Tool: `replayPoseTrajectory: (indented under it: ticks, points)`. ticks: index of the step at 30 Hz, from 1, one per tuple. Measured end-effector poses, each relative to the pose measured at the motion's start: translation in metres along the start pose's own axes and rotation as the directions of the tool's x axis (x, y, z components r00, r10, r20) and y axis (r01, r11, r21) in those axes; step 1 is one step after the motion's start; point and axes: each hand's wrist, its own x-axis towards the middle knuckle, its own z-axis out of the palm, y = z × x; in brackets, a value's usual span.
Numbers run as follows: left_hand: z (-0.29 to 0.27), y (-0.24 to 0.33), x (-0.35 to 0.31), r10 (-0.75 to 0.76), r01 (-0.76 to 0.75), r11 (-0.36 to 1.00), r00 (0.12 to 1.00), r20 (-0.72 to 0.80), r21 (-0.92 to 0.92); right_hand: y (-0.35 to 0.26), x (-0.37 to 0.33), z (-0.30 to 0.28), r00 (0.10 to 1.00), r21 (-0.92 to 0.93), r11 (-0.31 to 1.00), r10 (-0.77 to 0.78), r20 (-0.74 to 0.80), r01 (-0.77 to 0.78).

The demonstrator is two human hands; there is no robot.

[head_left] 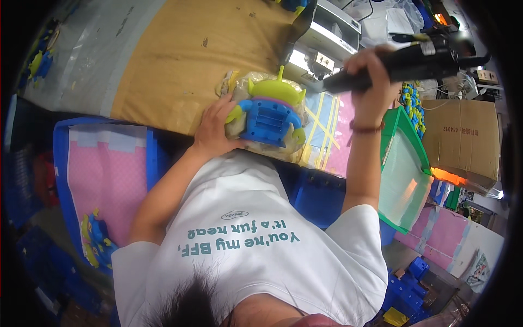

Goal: Seal plastic bags containing toy figurines using a heat gun.

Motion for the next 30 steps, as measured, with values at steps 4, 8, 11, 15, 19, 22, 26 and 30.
replayPoseTrajectory:
  ticks: [4, 8, 11, 15, 19, 22, 26, 30]
  points:
    - [0.003, -0.002, 0.002, 0.034, -0.035, 0.999, 0.999, -0.026, -0.01, 0.03, 0.054, -0.021, 0.99, -0.202, 0.973, -0.126, -0.064, 0.111]
    - [0.003, -0.004, 0.002, 0.008, -0.012, 0.998, 0.999, -0.052, -0.067, 0.045, 0.067, -0.029, 0.999, -0.316, 0.948, 0.038, -0.015, -0.04]
    - [0.002, -0.005, 0.001, -0.04, 0.037, 0.995, 0.999, -0.037, -0.092, 0.037, 0.054, -0.021, 0.989, -0.19, 0.97, 0.149, -0.015, -0.149]
    - [-0.002, 0.0, 0.001, -0.048, 0.047, 0.998, 0.999, -0.022, -0.049, 0.0, 0.015, 0.002, 0.984, -0.06, 0.983, 0.175, 0.024, -0.174]
    - [-0.004, 0.001, 0.002, -0.031, 0.03, 0.999, 0.999, -0.039, -0.025, -0.014, -0.035, 0.039, 0.975, 0.071, 0.984, 0.151, 0.162, -0.164]
    - [-0.002, 0.001, 0.002, -0.003, 0.001, 0.999, 0.998, -0.069, -0.04, -0.011, -0.062, 0.055, 0.961, 0.079, 0.982, 0.151, 0.233, -0.173]
    - [-0.004, 0.001, 0.002, -0.007, 0.004, 0.999, 0.998, -0.064, -0.047, 0.001, -0.079, 0.061, 0.936, -0.012, 0.996, 0.082, 0.343, -0.083]
    - [-0.005, 0.001, 0.004, 0.013, -0.015, 0.999, 0.998, -0.065, -0.029, 0.018, -0.088, 0.061, 0.906, -0.101, 0.992, 0.114, 0.409, -0.079]
